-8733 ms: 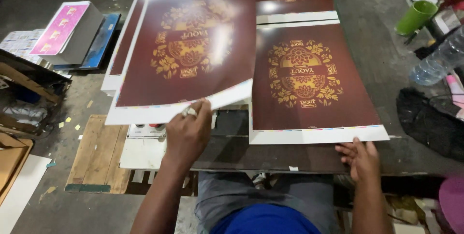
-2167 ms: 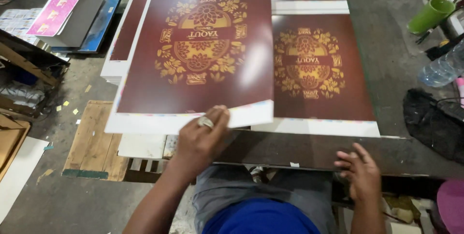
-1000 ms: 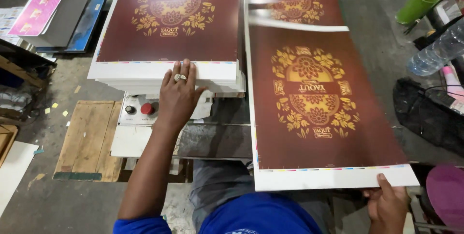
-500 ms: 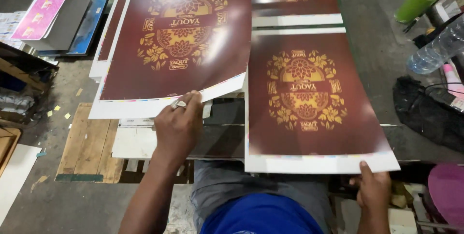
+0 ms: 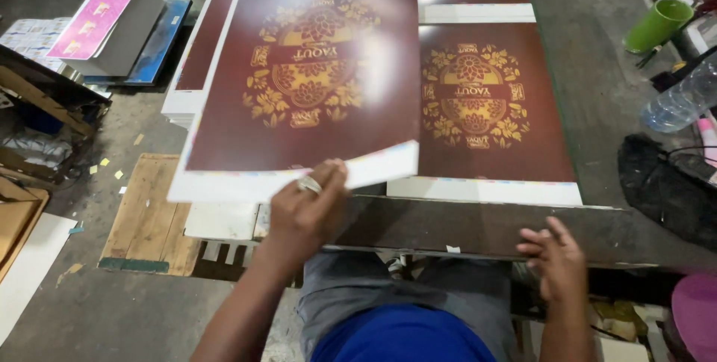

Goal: The person repeatedly picks up printed sheets from a table and places them onto a growing stack. The sheets feature a maroon background with gold decorative patterns and the word 'YAQUT'. The person handles the sheets one at a time, aligning them before adding them to the pile.

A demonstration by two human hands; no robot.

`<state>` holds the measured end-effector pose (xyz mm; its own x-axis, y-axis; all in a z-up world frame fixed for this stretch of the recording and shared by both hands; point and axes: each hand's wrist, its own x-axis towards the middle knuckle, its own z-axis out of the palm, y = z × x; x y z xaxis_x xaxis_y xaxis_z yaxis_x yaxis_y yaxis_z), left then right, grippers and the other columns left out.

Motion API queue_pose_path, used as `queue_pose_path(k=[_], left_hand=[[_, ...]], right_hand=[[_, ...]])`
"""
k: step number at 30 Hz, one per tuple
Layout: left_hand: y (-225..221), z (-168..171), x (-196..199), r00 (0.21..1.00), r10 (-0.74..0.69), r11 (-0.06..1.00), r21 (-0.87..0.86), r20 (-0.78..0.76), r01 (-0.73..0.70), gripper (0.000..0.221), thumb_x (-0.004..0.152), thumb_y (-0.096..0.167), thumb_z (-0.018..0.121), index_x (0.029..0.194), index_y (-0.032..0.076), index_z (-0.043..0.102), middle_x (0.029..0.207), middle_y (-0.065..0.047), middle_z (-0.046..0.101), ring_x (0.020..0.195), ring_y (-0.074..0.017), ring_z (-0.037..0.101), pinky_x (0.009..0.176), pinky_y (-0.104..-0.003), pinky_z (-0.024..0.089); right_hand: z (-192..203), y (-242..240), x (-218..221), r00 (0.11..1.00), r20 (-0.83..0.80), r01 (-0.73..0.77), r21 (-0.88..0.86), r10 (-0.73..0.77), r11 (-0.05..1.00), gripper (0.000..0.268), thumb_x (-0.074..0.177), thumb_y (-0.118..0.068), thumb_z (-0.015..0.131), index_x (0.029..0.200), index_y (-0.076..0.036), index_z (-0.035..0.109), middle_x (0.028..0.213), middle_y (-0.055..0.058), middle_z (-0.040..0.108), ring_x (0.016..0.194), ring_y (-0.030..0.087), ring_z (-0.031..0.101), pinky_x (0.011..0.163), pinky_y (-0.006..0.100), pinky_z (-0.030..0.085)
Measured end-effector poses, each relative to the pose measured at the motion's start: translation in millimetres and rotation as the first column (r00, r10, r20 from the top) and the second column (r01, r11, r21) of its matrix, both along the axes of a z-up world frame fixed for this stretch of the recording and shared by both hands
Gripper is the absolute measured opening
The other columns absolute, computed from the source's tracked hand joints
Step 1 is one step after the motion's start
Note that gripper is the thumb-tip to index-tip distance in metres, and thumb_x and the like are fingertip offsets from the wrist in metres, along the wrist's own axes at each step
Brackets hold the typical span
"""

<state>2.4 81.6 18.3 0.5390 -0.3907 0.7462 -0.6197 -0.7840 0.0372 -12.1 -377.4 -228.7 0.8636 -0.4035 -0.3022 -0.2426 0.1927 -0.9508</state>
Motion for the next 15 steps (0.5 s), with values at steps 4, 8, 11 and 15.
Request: queue_pose_path(k=[4, 8, 11, 15], left_hand=[[-47.5, -37.6, 4.6, 0.975, -0.218, 0.976, -0.017, 0.042, 0.219, 0.019, 0.102, 0.014, 0.072, 0.115, 0.002, 0.067, 0.107, -0.018, 0.076, 0.095, -0.0295, 0.079, 0.080, -0.034, 0.064], [-97.4, -30.1, -12.3, 0.955, -0.285, 0.958, 0.007, -0.085, 0.286, 0.028, 0.095, 0.015, 0.073, 0.114, -0.006, 0.067, 0.114, -0.022, 0.071, 0.109, -0.0353, 0.073, 0.094, -0.043, 0.061], [-111.6, -26.6, -17.6, 0.930, -0.325, 0.943, 0.022, -0.170, 0.333, 0.036, 0.088, 0.017, 0.073, 0.114, -0.007, 0.067, 0.120, -0.023, 0.070, 0.116, -0.0383, 0.070, 0.100, -0.045, 0.058], [-95.8, -5.9, -13.2, 0.918, -0.351, 0.935, -0.010, -0.185, 0.355, 0.039, 0.089, 0.024, 0.071, 0.113, -0.004, 0.062, 0.118, -0.024, 0.069, 0.113, -0.0394, 0.070, 0.097, -0.049, 0.057]], right_hand=[[57.0, 79.6, -11.7, 0.982, -0.027, -0.188, -0.066, 0.186, 0.980, 0.058, 0.100, -0.026, 0.058, 0.151, 0.000, 0.051, 0.113, 0.021, 0.074, 0.080, 0.022, 0.071, 0.058, 0.033, 0.053], [73.9, 122.8, -17.9, 0.844, 0.287, -0.485, 0.051, 0.452, 0.873, 0.050, 0.098, -0.023, 0.057, 0.143, -0.001, 0.052, 0.113, 0.016, 0.073, 0.087, 0.022, 0.072, 0.061, 0.032, 0.054], [70.6, 130.9, -16.8, 0.763, 0.473, -0.564, 0.154, 0.440, 0.811, 0.041, 0.103, -0.020, 0.056, 0.137, 0.002, 0.054, 0.112, 0.016, 0.071, 0.089, 0.021, 0.072, 0.065, 0.033, 0.057], [88.0, 112.9, -14.8, 0.912, 0.370, -0.315, 0.360, 0.176, 0.878, 0.033, 0.099, -0.014, 0.056, 0.130, -0.006, 0.053, 0.104, 0.014, 0.072, 0.078, 0.022, 0.073, 0.053, 0.033, 0.055]])
